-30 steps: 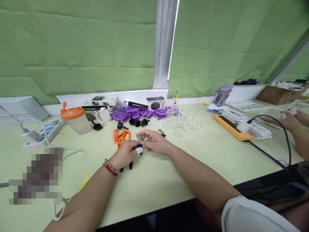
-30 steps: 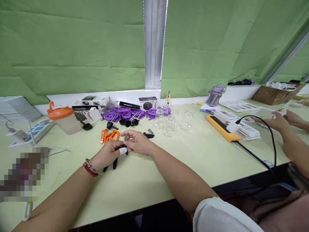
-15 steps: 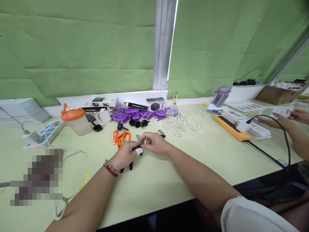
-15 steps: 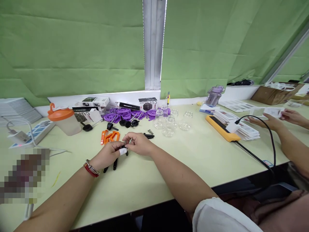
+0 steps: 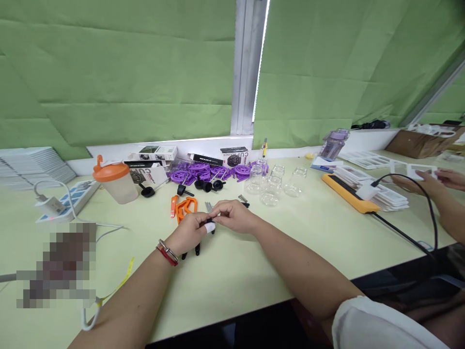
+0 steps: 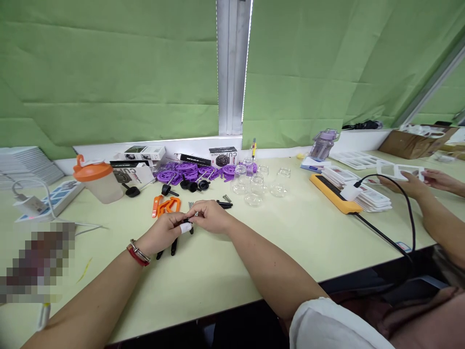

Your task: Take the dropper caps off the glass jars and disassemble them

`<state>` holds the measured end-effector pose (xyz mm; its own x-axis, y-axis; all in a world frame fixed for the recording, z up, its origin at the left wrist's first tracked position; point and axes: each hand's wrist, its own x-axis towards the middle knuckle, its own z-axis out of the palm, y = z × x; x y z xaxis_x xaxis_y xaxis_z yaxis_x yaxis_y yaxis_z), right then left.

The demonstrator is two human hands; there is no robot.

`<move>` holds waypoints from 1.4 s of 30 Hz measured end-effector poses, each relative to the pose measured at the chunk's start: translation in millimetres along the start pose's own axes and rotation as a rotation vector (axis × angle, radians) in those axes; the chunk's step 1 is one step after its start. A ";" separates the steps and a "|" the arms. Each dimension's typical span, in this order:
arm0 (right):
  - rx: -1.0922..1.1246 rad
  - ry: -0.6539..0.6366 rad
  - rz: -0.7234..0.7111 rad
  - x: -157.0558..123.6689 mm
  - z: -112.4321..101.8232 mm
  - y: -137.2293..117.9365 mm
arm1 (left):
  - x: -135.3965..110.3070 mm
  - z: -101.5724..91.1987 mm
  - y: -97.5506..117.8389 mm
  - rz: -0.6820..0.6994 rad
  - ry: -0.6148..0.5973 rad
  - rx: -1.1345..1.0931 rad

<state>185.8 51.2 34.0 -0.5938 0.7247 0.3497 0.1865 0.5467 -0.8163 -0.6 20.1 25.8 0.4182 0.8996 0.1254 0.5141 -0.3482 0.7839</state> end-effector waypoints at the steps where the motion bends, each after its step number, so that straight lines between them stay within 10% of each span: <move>1: 0.004 -0.003 -0.007 0.0 -0.3 -0.1 | -0.1 0.0 0.2 -0.003 -0.001 0.010; 22: -0.011 -0.022 0.030 0.4 0.2 8.3 | 1.6 -0.7 -4.4 0.018 0.002 0.123; 42: 0.319 0.086 0.650 9.2 49.8 22.0 | 0.9 -11.7 -12.8 0.012 -0.071 0.475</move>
<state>145.5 49.0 -3.7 -0.3744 0.8990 -0.2274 0.2357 -0.1449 -0.9610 -15.6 28.5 23.0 0.4679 0.8803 0.0778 0.7872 -0.4552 0.4160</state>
